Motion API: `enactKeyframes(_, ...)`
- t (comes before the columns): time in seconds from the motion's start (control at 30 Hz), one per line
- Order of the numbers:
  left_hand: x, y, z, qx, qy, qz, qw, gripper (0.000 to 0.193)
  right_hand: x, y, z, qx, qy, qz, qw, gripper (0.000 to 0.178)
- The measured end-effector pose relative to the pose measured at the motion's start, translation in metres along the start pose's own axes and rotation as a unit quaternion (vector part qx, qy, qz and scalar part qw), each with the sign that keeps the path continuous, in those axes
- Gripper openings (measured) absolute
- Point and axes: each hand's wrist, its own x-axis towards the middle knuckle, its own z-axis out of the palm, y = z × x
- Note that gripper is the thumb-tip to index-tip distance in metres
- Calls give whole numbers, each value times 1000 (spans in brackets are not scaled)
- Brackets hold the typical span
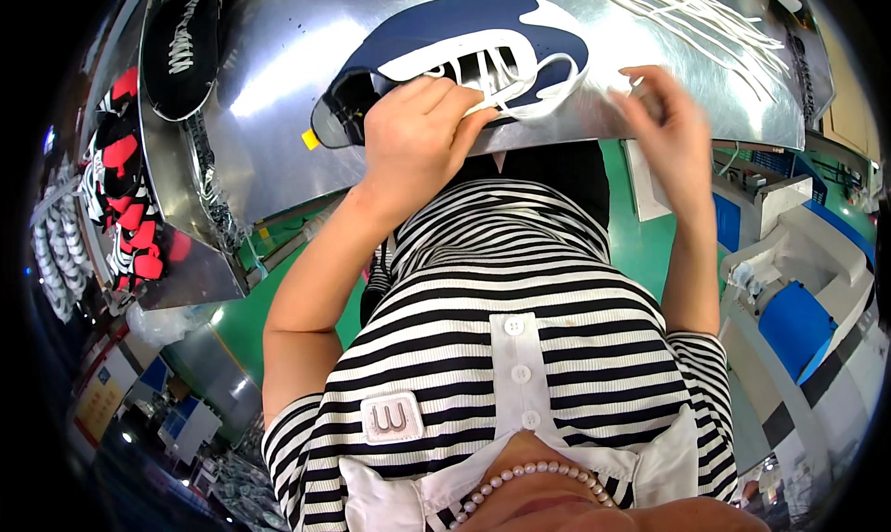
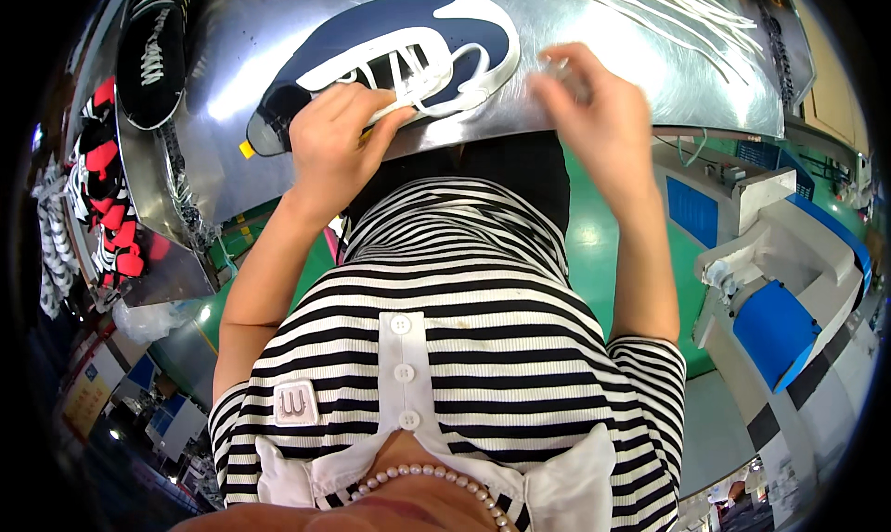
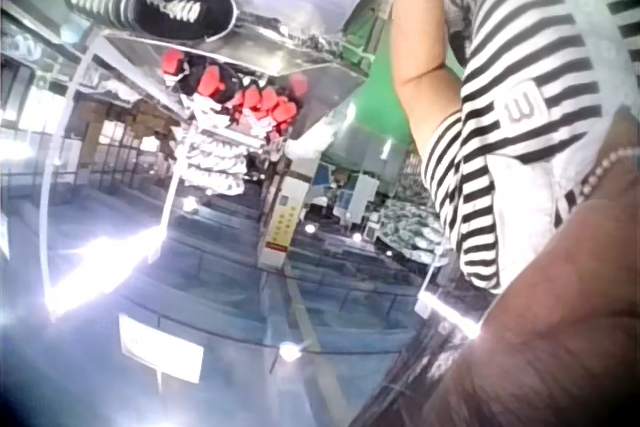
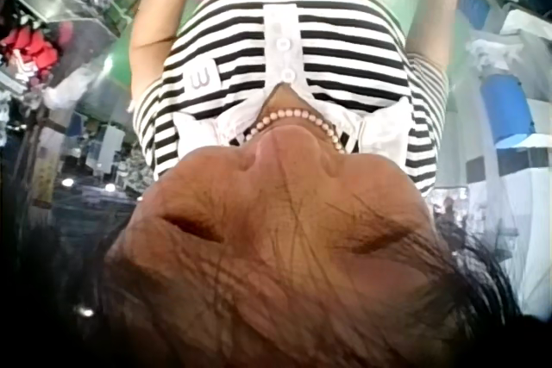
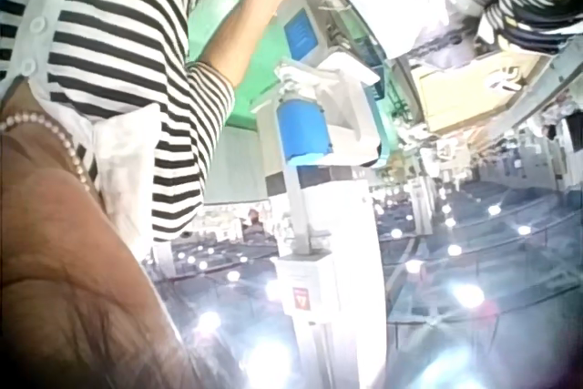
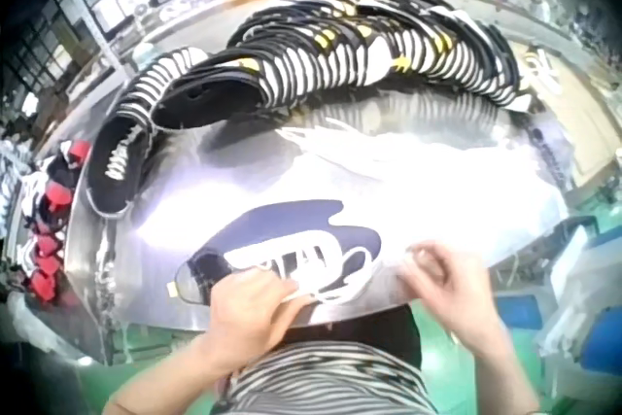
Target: The person laces several athletic shoes by hand, pulling white laces through the eyelets of blue, white, and yellow shoe uppers and placing them back on a metal workstation.
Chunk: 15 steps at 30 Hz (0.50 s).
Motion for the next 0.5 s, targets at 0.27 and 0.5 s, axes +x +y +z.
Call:
enactKeyframes(0.27,-7,-2,-1,20,14,39,999,18,27,-57,48,-243,-117,-199,942,18)
enactKeyframes(0.5,-6,-2,-2,-29,-2,26,999,18,47,-52,51,-15,-174,-100,979,17)
